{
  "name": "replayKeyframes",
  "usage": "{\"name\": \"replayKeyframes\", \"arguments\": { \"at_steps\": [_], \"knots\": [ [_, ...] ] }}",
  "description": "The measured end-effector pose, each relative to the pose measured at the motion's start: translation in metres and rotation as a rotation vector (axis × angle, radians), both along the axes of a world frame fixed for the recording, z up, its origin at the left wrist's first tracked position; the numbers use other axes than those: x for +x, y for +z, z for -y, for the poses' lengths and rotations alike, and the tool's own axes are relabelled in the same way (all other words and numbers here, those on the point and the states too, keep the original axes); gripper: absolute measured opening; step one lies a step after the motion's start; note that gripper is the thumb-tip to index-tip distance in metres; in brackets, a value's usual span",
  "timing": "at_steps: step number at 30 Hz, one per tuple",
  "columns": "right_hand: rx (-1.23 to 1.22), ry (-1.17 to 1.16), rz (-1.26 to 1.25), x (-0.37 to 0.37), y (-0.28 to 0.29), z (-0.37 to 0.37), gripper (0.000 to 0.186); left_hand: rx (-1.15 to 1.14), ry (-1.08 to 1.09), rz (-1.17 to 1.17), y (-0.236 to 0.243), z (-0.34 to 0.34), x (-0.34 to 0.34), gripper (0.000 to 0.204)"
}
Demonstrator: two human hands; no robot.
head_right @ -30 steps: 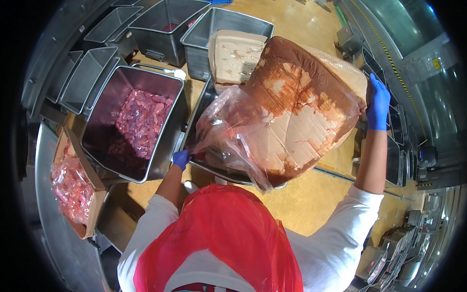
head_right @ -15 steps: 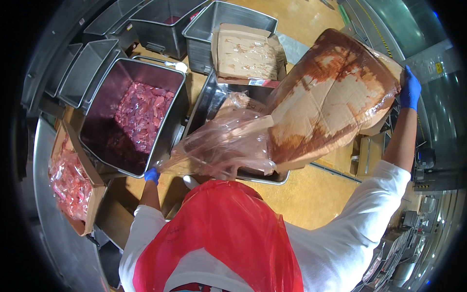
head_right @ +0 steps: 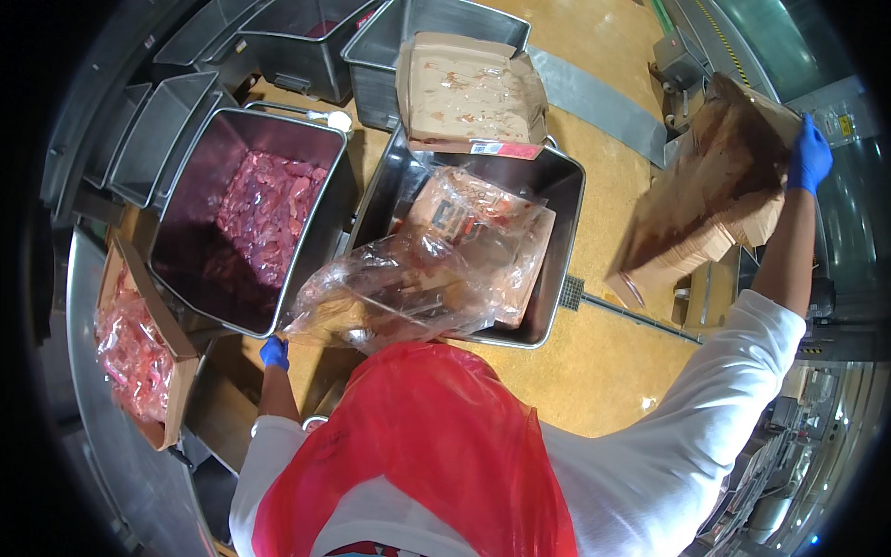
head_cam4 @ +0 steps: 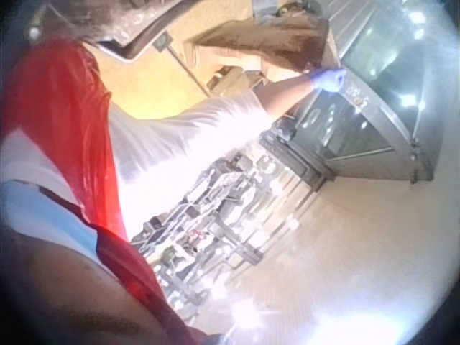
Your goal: The person cuts large blocks of raw meat into smaller pieces using a knife and places them into metal bins. They repeatedly open cardboard boxes, remove vacuum-sealed meat blocks, and transfer the cut pieces into the bins.
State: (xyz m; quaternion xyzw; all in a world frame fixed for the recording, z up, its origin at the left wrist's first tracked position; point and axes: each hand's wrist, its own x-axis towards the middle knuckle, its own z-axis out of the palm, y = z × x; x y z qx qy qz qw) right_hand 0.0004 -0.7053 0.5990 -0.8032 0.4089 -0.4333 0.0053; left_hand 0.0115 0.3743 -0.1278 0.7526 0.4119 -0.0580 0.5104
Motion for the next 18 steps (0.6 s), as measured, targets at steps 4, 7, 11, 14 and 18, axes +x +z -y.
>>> {"name": "replayKeyframes", "arguments": {
  "at_steps": [4,7,11,14,18],
  "knots": [
    [-0.191,0.190,-0.090,0.036,-0.009,-0.031,0.051,0.720,-0.787,-0.047,0.017,0.052,0.008,0.020],
    [-0.147,0.246,-0.178,0.101,-0.020,-0.036,0.050,0.895,-0.916,-0.065,0.051,0.067,-0.013,0.021],
    [-0.119,0.336,-0.158,0.164,-0.027,-0.006,0.049,0.648,-0.724,-0.101,0.073,0.089,-0.031,0.020],
    [-0.100,0.393,-0.070,0.210,-0.022,0.010,0.047,-0.102,-0.028,0.057,0.086,0.109,-0.040,0.011],
    [-0.256,0.487,0.134,0.245,0.032,0.037,0.046,-0.404,0.247,0.131,0.069,0.111,-0.047,0.013]
  ]
}}
